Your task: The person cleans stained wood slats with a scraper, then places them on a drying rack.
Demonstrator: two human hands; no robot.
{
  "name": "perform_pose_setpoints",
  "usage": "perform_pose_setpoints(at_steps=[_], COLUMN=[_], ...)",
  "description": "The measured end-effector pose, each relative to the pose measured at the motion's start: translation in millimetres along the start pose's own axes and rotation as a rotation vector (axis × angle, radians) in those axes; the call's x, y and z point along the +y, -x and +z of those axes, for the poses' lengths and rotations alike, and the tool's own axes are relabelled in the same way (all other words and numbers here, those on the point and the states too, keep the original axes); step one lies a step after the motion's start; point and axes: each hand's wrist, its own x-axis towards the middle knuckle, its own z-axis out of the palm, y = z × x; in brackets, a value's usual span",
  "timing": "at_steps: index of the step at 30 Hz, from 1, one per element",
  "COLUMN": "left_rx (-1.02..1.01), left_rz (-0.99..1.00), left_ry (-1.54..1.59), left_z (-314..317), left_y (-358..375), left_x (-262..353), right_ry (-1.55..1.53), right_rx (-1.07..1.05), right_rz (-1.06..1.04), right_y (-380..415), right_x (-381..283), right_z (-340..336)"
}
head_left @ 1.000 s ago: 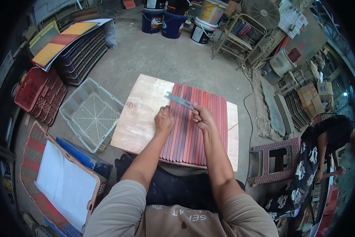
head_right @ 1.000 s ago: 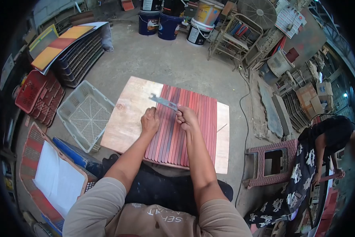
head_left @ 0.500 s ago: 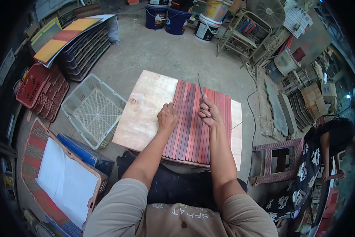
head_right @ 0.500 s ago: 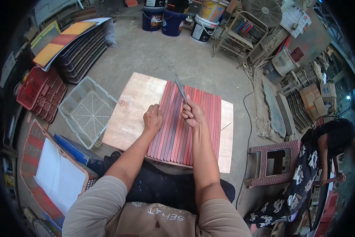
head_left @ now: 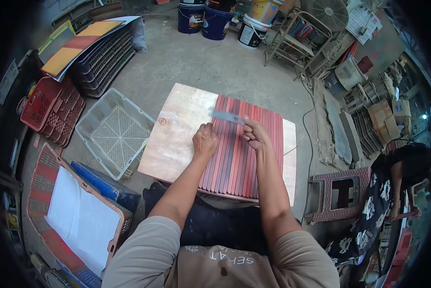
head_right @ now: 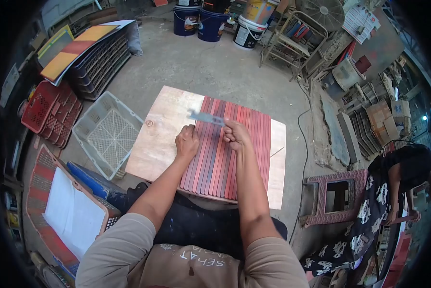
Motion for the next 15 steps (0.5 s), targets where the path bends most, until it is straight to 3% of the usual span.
perform_pose_setpoints(at_steps=[1, 4, 10, 14, 15], left_rx=[0.0, -0.002, -0.033, 0.01, 0.01], left_rz=[-0.002, -0.002, -0.021, -0.014, -0.009], left_ry=[0.013, 0.021, -0.018, 0.018, 0.019], left_z=[1, -1, -2, -1, 2], left_y=[1, 1, 0, 5, 4], left_x=[-1, 0, 2, 0, -1], right_ry=[-0.206, 0.129, -0.099, 0.22, 0.12], right_rx=[-0.103, 0.073, -0.049, 0.065, 0.001], right_rz=[-0.065, 0.086, -0.052, 0.027, -0.004], right_y=[4, -16, 0, -11, -9], right_x=[-3, 14, 2, 4, 2], right_z=[-2, -5, 2, 5, 4])
